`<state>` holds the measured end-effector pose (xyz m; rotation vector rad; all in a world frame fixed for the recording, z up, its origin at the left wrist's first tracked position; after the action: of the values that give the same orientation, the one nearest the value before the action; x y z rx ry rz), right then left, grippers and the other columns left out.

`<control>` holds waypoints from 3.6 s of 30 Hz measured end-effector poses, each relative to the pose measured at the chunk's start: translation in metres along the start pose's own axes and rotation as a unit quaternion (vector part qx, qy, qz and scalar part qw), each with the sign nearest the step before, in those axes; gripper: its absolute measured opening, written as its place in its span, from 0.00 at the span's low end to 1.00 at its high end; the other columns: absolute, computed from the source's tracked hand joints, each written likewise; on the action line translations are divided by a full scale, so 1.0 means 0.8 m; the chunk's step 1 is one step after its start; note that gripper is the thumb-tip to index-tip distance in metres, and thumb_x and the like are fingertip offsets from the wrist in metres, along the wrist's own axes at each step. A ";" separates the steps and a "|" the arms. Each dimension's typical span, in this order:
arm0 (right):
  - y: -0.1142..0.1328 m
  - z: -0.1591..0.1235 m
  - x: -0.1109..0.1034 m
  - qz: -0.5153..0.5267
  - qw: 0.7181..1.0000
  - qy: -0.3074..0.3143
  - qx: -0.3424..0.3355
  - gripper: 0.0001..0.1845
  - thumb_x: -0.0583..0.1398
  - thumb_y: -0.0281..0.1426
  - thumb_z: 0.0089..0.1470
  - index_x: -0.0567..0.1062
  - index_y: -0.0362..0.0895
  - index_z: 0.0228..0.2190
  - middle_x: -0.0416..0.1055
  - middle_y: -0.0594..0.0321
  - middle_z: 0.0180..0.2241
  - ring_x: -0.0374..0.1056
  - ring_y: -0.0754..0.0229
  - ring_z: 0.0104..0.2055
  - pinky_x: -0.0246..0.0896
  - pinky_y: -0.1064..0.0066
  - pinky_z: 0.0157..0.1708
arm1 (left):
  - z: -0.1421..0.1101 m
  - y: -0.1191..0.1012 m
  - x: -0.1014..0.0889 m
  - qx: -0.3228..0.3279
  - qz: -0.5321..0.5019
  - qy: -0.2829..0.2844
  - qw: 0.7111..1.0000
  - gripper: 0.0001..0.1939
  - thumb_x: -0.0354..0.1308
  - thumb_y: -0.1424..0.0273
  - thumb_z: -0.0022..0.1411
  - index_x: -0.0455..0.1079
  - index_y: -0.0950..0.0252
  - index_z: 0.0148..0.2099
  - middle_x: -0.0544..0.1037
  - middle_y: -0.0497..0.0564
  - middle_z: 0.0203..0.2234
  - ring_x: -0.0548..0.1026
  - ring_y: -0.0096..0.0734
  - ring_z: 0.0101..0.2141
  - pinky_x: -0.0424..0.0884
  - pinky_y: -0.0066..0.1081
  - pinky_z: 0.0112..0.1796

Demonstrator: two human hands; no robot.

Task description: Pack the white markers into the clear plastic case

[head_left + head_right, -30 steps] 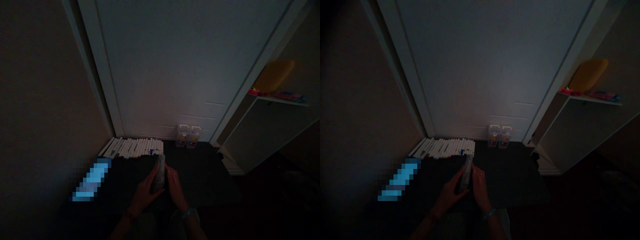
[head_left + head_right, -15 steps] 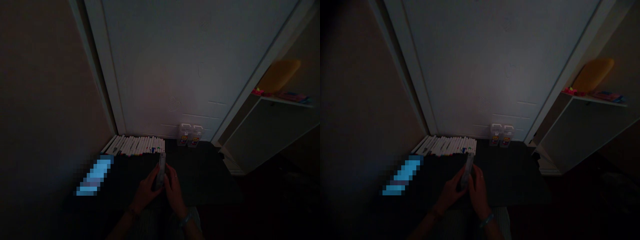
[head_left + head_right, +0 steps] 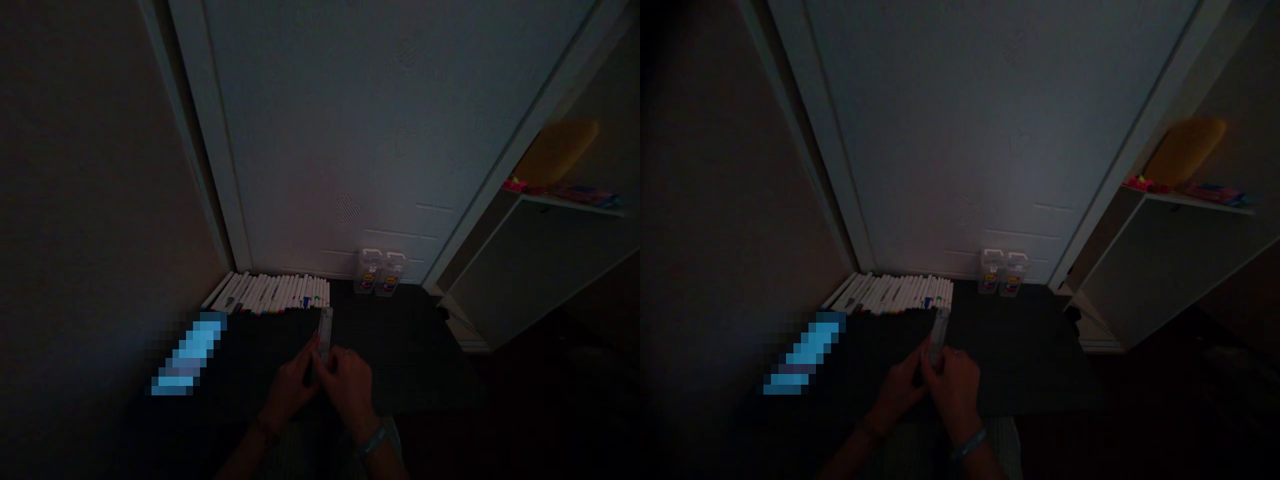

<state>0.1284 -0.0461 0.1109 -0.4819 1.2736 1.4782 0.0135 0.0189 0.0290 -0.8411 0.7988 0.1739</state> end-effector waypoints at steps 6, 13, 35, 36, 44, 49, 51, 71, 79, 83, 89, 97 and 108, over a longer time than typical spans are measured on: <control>-0.001 0.005 -0.001 -0.015 1.000 -0.009 0.009 0.26 0.54 0.54 0.52 0.72 0.47 0.19 0.69 0.63 0.16 0.63 0.63 0.20 0.40 0.70 0.21 | -0.004 0.003 0.005 0.022 0.010 -0.013 1.000 0.36 0.57 0.68 0.56 0.47 0.58 0.64 0.65 0.53 0.57 0.71 0.40 0.51 0.69 0.36 0.49; 0.001 0.008 -0.002 -0.007 0.999 0.016 0.038 0.27 0.53 0.51 0.53 0.72 0.47 0.16 0.69 0.61 0.16 0.65 0.62 0.18 0.37 0.69 0.19 | -0.007 0.003 0.009 0.067 0.057 -0.025 0.996 0.36 0.56 0.66 0.57 0.46 0.61 0.65 0.70 0.55 0.53 0.74 0.40 0.47 0.72 0.35 0.46; -0.053 -0.050 0.068 0.351 0.919 0.014 0.180 0.26 0.56 0.49 0.52 0.72 0.40 0.19 0.66 0.66 0.18 0.57 0.66 0.21 0.48 0.76 0.20 | 0.005 -0.030 0.002 0.192 0.192 -0.010 0.962 0.26 0.46 0.75 0.64 0.52 0.65 0.64 0.57 0.55 0.61 0.52 0.41 0.61 0.61 0.42 0.56; -0.053 -0.050 0.069 0.361 0.915 0.006 0.181 0.26 0.56 0.49 0.52 0.72 0.40 0.19 0.65 0.67 0.18 0.56 0.67 0.21 0.48 0.76 0.20 | 0.005 -0.030 0.003 0.193 0.192 -0.010 0.962 0.26 0.46 0.75 0.64 0.52 0.65 0.64 0.57 0.55 0.61 0.52 0.41 0.61 0.61 0.42 0.56; -0.056 -0.055 0.079 0.398 0.895 -0.024 0.203 0.24 0.59 0.47 0.50 0.68 0.41 0.17 0.58 0.70 0.16 0.50 0.69 0.20 0.47 0.78 0.19 | 0.005 -0.028 0.004 0.199 0.185 -0.007 0.962 0.24 0.46 0.74 0.65 0.54 0.66 0.63 0.58 0.56 0.61 0.51 0.40 0.62 0.61 0.41 0.56; -0.056 -0.059 0.084 0.430 0.875 -0.027 0.221 0.22 0.59 0.46 0.50 0.65 0.42 0.17 0.56 0.71 0.17 0.50 0.68 0.21 0.49 0.78 0.20 | 0.005 -0.029 0.005 0.199 0.189 -0.009 0.961 0.23 0.46 0.73 0.65 0.55 0.64 0.62 0.59 0.54 0.60 0.52 0.39 0.61 0.62 0.40 0.56; -0.055 -0.060 0.083 0.431 0.875 -0.032 0.217 0.22 0.59 0.45 0.51 0.65 0.42 0.17 0.56 0.71 0.17 0.50 0.68 0.21 0.49 0.78 0.21 | 0.006 -0.031 0.004 0.203 0.191 -0.013 0.960 0.23 0.45 0.73 0.65 0.55 0.63 0.62 0.59 0.54 0.61 0.52 0.40 0.61 0.62 0.41 0.56; -0.134 -0.011 -0.004 0.355 0.915 -0.063 0.182 0.27 0.50 0.51 0.55 0.67 0.43 0.21 0.61 0.68 0.19 0.56 0.65 0.23 0.48 0.75 0.23 | -0.001 -0.032 0.009 0.282 0.198 0.002 0.939 0.26 0.50 0.80 0.61 0.59 0.56 0.59 0.58 0.50 0.61 0.51 0.43 0.62 0.61 0.47 0.56; -0.126 -0.008 0.010 0.391 0.898 -0.018 0.198 0.29 0.51 0.54 0.52 0.76 0.41 0.28 0.71 0.63 0.24 0.63 0.61 0.27 0.54 0.75 0.25 | -0.001 -0.036 0.013 0.299 0.208 0.023 0.931 0.28 0.51 0.80 0.60 0.58 0.55 0.60 0.58 0.49 0.61 0.50 0.44 0.62 0.61 0.48 0.55; -0.123 -0.006 0.022 0.479 0.852 -0.017 0.208 0.31 0.52 0.55 0.51 0.77 0.40 0.32 0.74 0.60 0.27 0.65 0.59 0.30 0.58 0.73 0.28 | 0.000 -0.036 0.012 0.304 0.206 0.029 0.929 0.27 0.52 0.78 0.61 0.57 0.55 0.61 0.57 0.50 0.61 0.50 0.45 0.62 0.60 0.49 0.56; -0.124 -0.006 0.031 0.522 0.828 -0.016 0.203 0.29 0.54 0.53 0.51 0.77 0.40 0.31 0.73 0.61 0.26 0.65 0.60 0.28 0.58 0.74 0.27 | -0.001 -0.035 0.013 0.292 0.198 0.037 0.935 0.29 0.51 0.80 0.60 0.57 0.55 0.61 0.57 0.49 0.61 0.49 0.45 0.62 0.60 0.49 0.56; -0.127 -0.006 0.043 0.577 0.782 -0.020 0.236 0.29 0.56 0.53 0.49 0.77 0.39 0.32 0.73 0.61 0.25 0.65 0.60 0.26 0.59 0.73 0.27 | 0.001 -0.033 0.016 0.284 0.160 0.065 0.943 0.31 0.50 0.82 0.58 0.54 0.57 0.62 0.55 0.50 0.62 0.48 0.42 0.62 0.59 0.47 0.57; -0.127 -0.009 0.038 0.553 0.796 -0.075 0.234 0.24 0.57 0.51 0.50 0.73 0.41 0.27 0.69 0.65 0.24 0.62 0.63 0.27 0.58 0.75 0.27 | 0.002 -0.027 0.020 0.270 0.143 0.073 0.949 0.30 0.49 0.81 0.60 0.54 0.55 0.62 0.55 0.49 0.62 0.47 0.41 0.63 0.58 0.48 0.57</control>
<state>0.2057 -0.0536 0.0379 0.8705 1.8254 1.9328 0.0352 0.0029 0.0317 -0.2184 1.0454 0.1395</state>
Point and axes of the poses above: each hand's wrist, its own z-axis towards the middle knuckle, its own x-axis out of the palm, y = z × x, the point moved 4 cm from there along z, towards the middle knuckle
